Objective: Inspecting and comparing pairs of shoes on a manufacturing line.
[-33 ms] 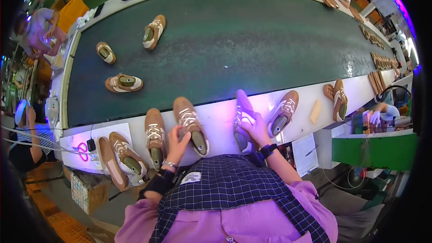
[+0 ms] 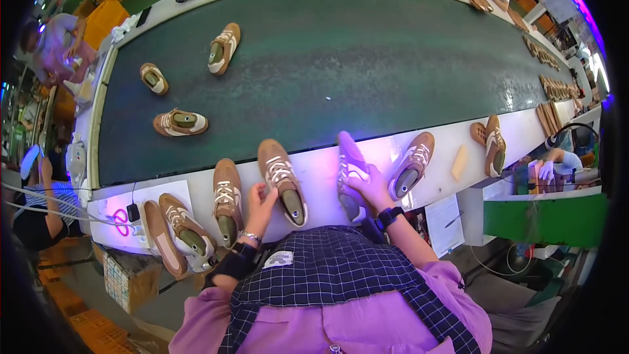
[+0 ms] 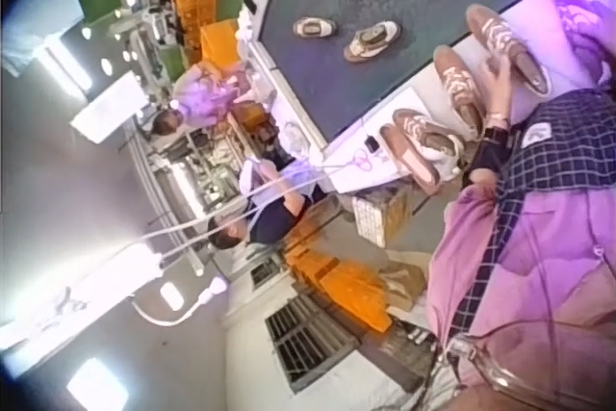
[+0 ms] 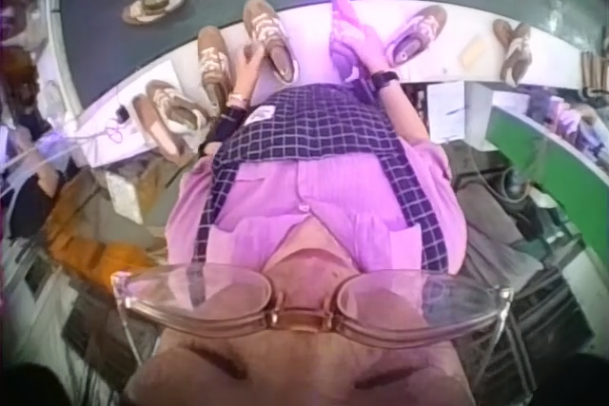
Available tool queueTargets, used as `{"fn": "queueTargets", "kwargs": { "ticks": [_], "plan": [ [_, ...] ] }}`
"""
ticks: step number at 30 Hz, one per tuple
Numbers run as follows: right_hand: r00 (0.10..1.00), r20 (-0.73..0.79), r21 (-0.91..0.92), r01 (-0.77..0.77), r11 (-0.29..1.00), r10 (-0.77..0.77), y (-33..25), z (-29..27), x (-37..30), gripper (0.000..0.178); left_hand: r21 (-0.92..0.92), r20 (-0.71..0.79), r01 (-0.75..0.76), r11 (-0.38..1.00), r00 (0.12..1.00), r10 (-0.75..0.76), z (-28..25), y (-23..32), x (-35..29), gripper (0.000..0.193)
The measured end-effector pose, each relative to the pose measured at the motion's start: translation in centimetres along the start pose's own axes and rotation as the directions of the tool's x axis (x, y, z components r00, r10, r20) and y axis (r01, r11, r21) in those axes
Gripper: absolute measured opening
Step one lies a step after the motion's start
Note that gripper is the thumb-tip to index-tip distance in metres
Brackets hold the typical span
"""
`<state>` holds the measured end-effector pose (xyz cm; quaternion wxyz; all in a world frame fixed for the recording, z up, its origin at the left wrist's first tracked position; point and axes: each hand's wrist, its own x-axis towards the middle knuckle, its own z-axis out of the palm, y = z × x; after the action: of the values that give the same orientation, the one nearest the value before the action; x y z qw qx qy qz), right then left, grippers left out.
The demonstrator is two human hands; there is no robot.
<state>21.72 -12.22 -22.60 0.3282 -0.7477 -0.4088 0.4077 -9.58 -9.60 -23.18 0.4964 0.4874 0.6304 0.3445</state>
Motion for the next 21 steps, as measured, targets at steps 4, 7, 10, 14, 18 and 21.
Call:
{"fn": "queueTargets", "kwargs": {
  "ticks": [4, 7, 10, 14, 18, 21],
  "plan": [
    [0.954, 0.291, 0.359, -0.033, 0.933, -0.078, -2.1, 1.1, 1.1, 0.058, -0.309, 0.100, 0.309, 0.899, 0.951, -0.293, 3.2, 0.3, 2.1, 0.037],
    [0.900, 0.432, 0.695, -0.289, 0.659, -0.062, -4.2, 2.6, 1.1, 0.048, -0.416, 0.205, 0.359, 0.835, 0.932, -0.299, 3.9, -1.3, 3.7, 0.035],
    [0.863, 0.500, 0.738, -0.377, 0.560, -0.077, -4.3, 3.5, 2.0, 0.046, -0.644, 0.457, 0.479, 0.597, 0.866, -0.202, 3.1, 0.3, 3.8, 0.041],
    [0.717, 0.635, 0.773, -0.598, 0.215, -0.289, -7.0, 3.9, 2.0, 0.053, -0.768, 0.314, 0.367, 0.525, 0.930, -0.190, 1.4, 5.8, 1.1, 0.050],
    [0.649, 0.648, 0.749, -0.639, 0.176, -0.400, -11.7, 1.4, 1.5, 0.056, -0.872, 0.373, 0.318, 0.372, 0.924, 0.086, 0.7, 8.9, 1.0, 0.074],
    [0.616, 0.652, 0.739, -0.647, 0.188, -0.441, -14.0, -0.3, 0.6, 0.054, -0.839, 0.405, 0.234, 0.491, 0.871, 0.277, -1.2, 10.5, 1.3, 0.076]
  ]
}}
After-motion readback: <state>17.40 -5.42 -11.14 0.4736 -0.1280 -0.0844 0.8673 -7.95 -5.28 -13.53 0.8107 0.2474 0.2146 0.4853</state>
